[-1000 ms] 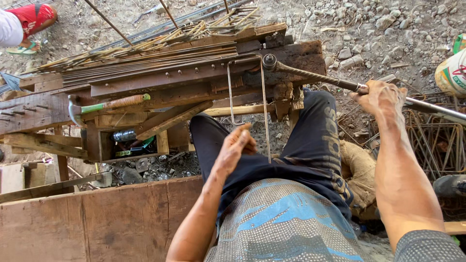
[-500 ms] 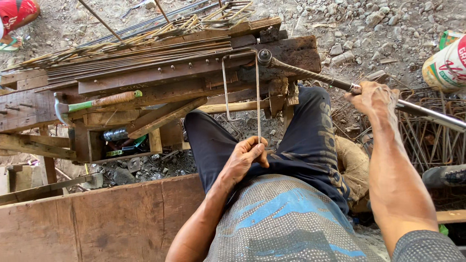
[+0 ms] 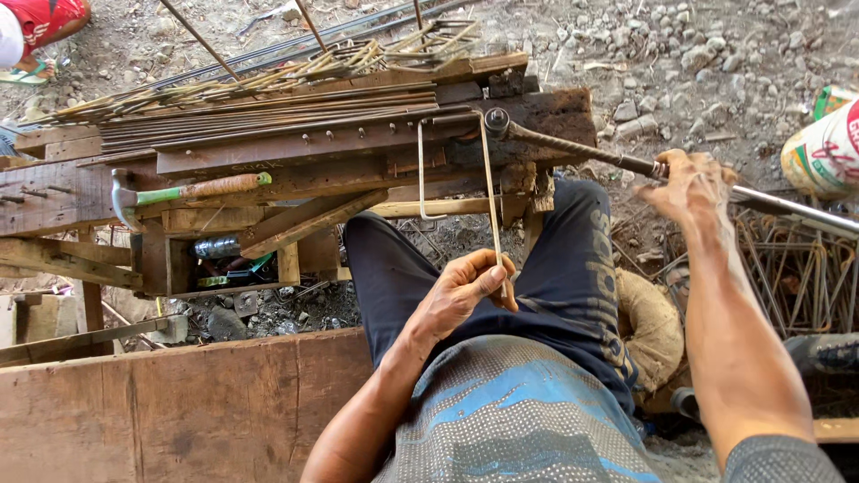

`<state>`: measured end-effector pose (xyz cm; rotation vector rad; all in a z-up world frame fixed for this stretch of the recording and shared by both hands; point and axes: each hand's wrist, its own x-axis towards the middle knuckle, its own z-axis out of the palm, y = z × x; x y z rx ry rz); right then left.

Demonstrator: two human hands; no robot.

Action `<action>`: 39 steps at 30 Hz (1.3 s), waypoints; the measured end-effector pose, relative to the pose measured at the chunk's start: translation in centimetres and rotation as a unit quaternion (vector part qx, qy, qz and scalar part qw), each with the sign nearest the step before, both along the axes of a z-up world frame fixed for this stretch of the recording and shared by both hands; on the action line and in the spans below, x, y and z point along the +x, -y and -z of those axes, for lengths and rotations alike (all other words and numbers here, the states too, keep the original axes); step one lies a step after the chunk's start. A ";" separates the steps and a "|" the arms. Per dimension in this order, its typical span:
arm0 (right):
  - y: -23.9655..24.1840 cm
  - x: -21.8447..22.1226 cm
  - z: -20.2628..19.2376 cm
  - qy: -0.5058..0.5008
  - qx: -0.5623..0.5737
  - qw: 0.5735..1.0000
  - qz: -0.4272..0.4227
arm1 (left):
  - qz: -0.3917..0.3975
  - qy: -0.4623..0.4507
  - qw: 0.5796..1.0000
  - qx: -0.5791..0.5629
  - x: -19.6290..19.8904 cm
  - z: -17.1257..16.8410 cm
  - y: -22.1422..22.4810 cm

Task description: The person sits on the ground and uses a manual metal bending machine to bend thin metal rods into rectangular shapes. They insert the rods into the machine, rotate a crank to bend them, and then remove the finished pieces.

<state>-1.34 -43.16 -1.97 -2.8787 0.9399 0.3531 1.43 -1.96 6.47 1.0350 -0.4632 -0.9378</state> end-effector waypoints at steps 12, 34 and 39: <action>-19.0 4.0 -20.4 0.379 0.299 0.776 -0.406 | -0.076 0.178 0.981 0.012 6.8 -6.1 4.2; -16.2 18.4 -23.2 0.436 0.285 0.763 -0.382 | -0.359 0.413 0.830 0.106 22.9 -5.2 2.5; -16.7 20.1 -23.3 0.471 0.241 0.739 -0.417 | -0.372 0.388 0.837 0.099 23.6 -4.7 2.4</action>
